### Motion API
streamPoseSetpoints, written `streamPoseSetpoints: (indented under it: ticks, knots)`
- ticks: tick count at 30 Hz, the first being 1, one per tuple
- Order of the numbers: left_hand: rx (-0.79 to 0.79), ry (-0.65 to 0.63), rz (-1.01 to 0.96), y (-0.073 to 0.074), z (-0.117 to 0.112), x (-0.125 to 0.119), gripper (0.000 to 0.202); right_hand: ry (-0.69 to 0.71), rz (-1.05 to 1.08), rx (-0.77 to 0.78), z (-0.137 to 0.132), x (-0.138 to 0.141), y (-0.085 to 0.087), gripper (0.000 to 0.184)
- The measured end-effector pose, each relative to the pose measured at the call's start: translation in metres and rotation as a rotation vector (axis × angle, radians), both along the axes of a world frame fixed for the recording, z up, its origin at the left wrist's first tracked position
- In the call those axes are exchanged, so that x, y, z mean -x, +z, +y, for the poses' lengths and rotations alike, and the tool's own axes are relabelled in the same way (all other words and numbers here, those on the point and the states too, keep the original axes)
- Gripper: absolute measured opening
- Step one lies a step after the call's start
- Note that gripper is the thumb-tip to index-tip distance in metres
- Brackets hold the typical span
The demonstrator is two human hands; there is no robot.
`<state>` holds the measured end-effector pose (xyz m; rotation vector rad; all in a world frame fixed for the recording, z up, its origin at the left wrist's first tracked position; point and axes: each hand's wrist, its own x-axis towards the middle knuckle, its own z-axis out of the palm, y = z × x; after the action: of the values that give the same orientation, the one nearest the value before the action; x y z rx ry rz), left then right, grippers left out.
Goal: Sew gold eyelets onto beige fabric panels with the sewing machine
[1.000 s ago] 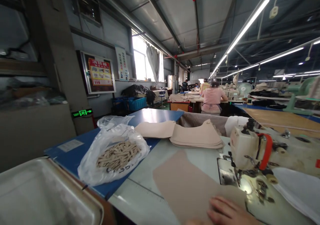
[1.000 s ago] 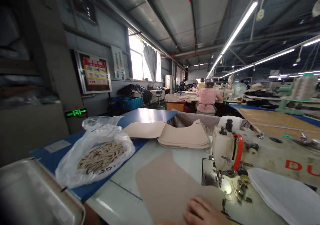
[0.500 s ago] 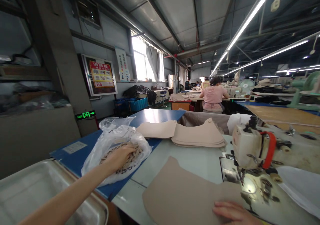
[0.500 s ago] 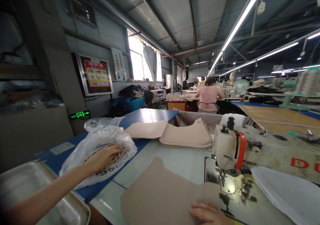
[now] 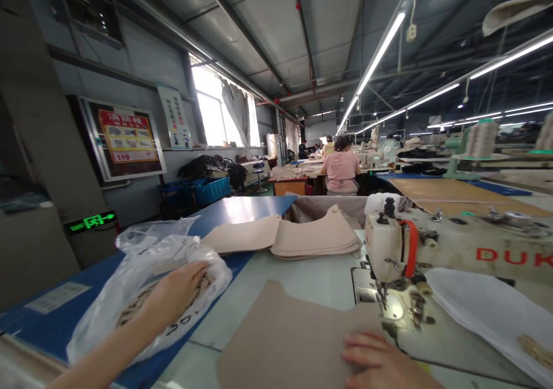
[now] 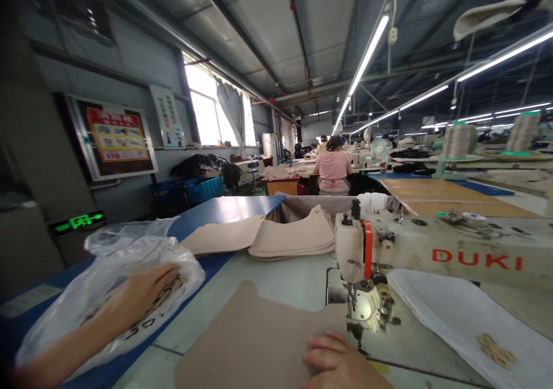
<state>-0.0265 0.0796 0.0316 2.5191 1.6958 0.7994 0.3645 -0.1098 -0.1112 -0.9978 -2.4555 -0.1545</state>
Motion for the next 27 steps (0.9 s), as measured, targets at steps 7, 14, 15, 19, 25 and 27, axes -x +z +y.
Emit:
streamPoseSetpoints:
  ticks: [7, 14, 15, 19, 25, 27]
  knots:
    - [0.200, -0.549, -0.028, -0.029, -0.074, -0.142, 0.039, -0.222, -0.138, 0.014, -0.032, 0.000, 0.035, 0.025]
    - [0.411, -0.796, -0.123, -0.068, -0.085, -0.258, 0.033, -0.477, 0.009, 0.221, -0.097, -0.044, 0.072, 0.043]
    - [0.440, -0.791, -0.143, -0.074, -0.081, -0.265, 0.032, -0.540, 0.060, 0.191, -0.107, -0.056, 0.074, 0.043]
    - [0.541, -0.733, -0.221, -0.087, -0.070, -0.274, 0.035, -0.945, 0.200, 0.090, -0.130, -0.112, 0.082, 0.038]
    - [0.717, -0.624, -0.251, -0.095, -0.058, -0.273, 0.048, -1.353, 0.024, 0.359, -0.115, -0.162, 0.085, 0.021]
    - [0.724, -0.612, -0.269, -0.106, -0.050, -0.273, 0.047, -1.346, -0.031, 0.412, -0.109, -0.163, 0.084, 0.015]
